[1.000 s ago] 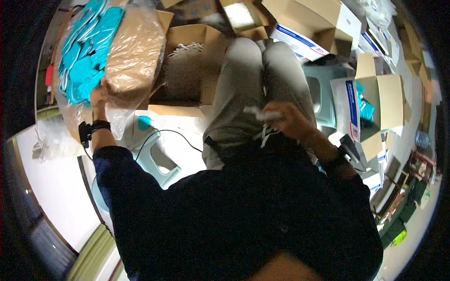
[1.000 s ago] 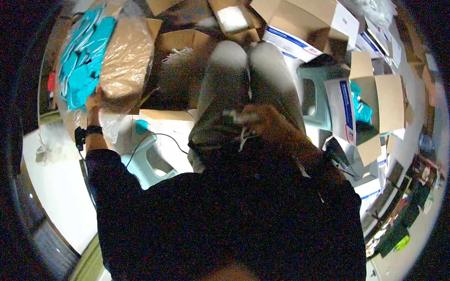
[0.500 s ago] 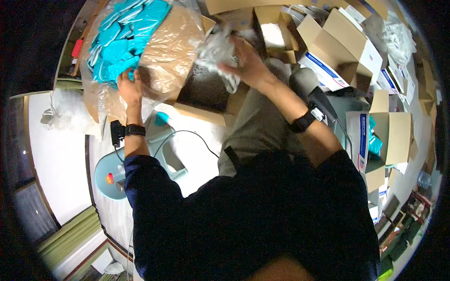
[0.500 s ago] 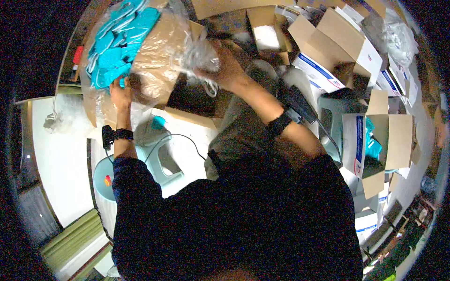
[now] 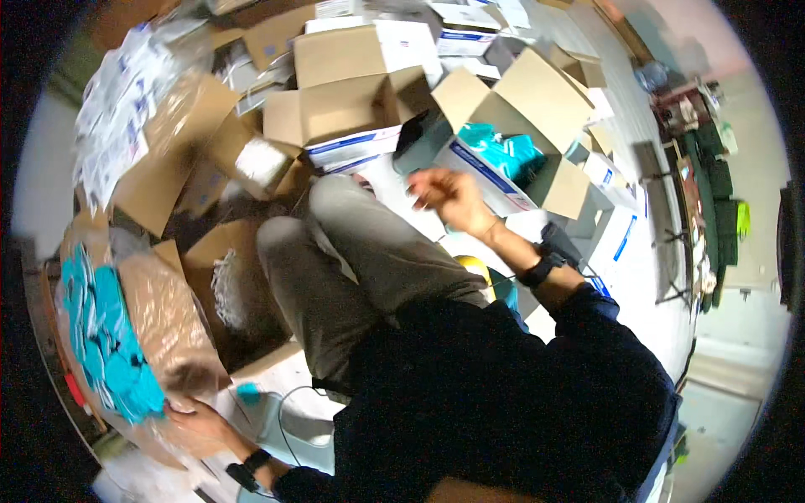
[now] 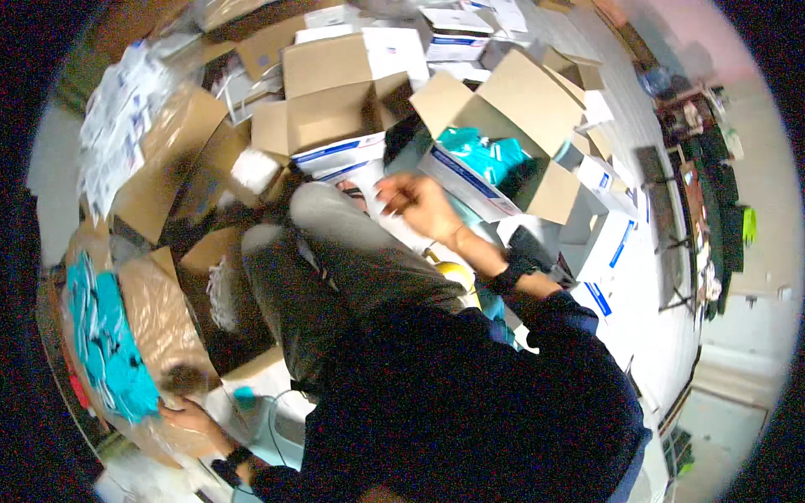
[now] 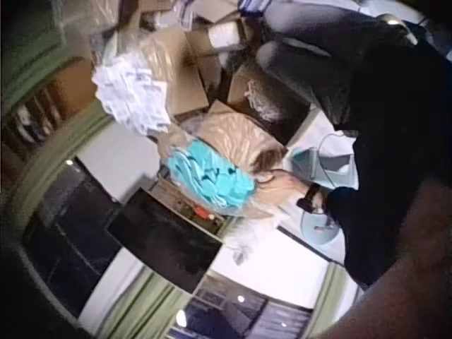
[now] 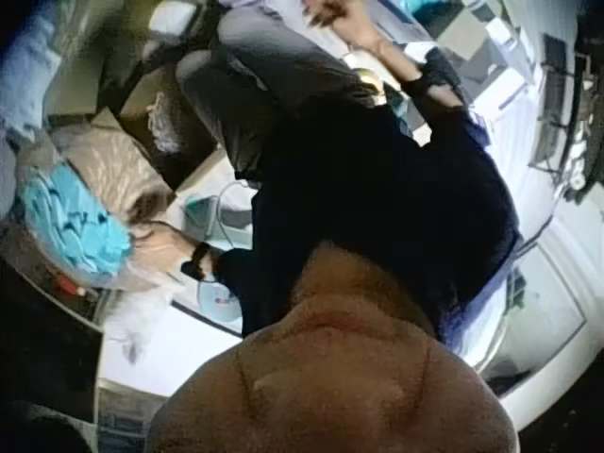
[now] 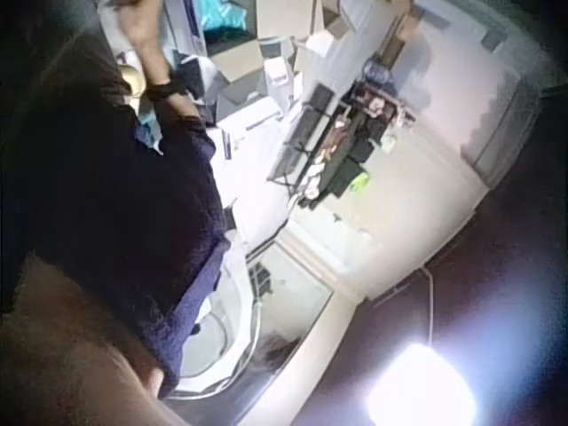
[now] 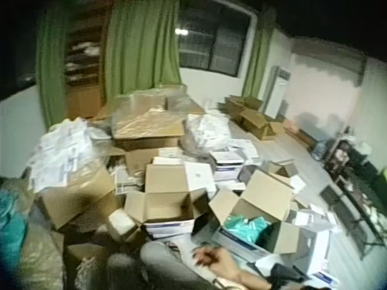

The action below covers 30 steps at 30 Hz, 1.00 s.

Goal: The recorder is shown handling and organizing multiple green face masks, likely for packaging.

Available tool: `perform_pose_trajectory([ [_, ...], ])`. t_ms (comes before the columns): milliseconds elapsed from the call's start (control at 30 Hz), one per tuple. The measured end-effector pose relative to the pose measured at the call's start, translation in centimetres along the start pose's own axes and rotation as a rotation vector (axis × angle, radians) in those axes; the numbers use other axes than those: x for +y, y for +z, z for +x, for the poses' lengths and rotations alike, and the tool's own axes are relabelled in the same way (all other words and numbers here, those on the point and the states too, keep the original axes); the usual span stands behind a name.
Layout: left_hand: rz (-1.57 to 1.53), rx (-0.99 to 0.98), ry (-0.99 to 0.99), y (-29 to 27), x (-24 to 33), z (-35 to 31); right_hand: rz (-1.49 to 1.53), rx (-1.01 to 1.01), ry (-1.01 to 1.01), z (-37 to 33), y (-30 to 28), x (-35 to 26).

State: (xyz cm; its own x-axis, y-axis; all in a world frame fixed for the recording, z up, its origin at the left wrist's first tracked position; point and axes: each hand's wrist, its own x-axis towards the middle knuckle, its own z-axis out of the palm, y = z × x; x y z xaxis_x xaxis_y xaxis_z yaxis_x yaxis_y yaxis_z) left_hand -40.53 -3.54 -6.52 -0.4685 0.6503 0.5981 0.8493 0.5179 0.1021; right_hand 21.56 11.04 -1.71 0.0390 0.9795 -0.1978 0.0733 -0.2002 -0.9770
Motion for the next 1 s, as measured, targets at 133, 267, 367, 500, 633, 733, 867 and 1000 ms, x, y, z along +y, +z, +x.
perform_pose_trajectory([
  [133, -0.311, -0.126, 0.129, 0.8, 6.4, -3.5, -0.233, 0.401, 0.002, 2.2, -12.6, 1.8],
  [267, -0.508, -0.351, 0.032, 1.9, 10.4, -6.5, -0.428, 0.554, 0.455, 3.5, -23.2, 10.2],
  [367, -0.624, -0.366, 0.100, 1.7, 11.9, -8.8, -0.554, 0.532, 0.414, 6.7, -25.2, 14.7],
  [500, -0.511, -0.427, 0.284, 0.7, 14.9, -9.7, -0.511, 0.643, 0.746, 10.6, -24.1, 17.3],
  [633, -0.636, -0.568, 0.132, -1.2, 18.3, -8.9, -0.720, 0.467, 0.850, 12.6, -20.7, 14.7],
  [733, -0.663, -0.619, 0.077, -0.6, 19.4, -8.9, -0.719, 0.416, 0.729, 12.4, -18.7, 13.7],
  [867, -0.796, -0.719, -0.046, 0.8, 21.4, -9.6, -0.514, 0.548, 0.657, 12.5, -20.2, 16.8],
  [1000, -0.935, -0.772, -0.225, 1.5, 22.1, -10.3, -0.290, 0.664, 0.713, 13.9, -19.2, 15.3],
])
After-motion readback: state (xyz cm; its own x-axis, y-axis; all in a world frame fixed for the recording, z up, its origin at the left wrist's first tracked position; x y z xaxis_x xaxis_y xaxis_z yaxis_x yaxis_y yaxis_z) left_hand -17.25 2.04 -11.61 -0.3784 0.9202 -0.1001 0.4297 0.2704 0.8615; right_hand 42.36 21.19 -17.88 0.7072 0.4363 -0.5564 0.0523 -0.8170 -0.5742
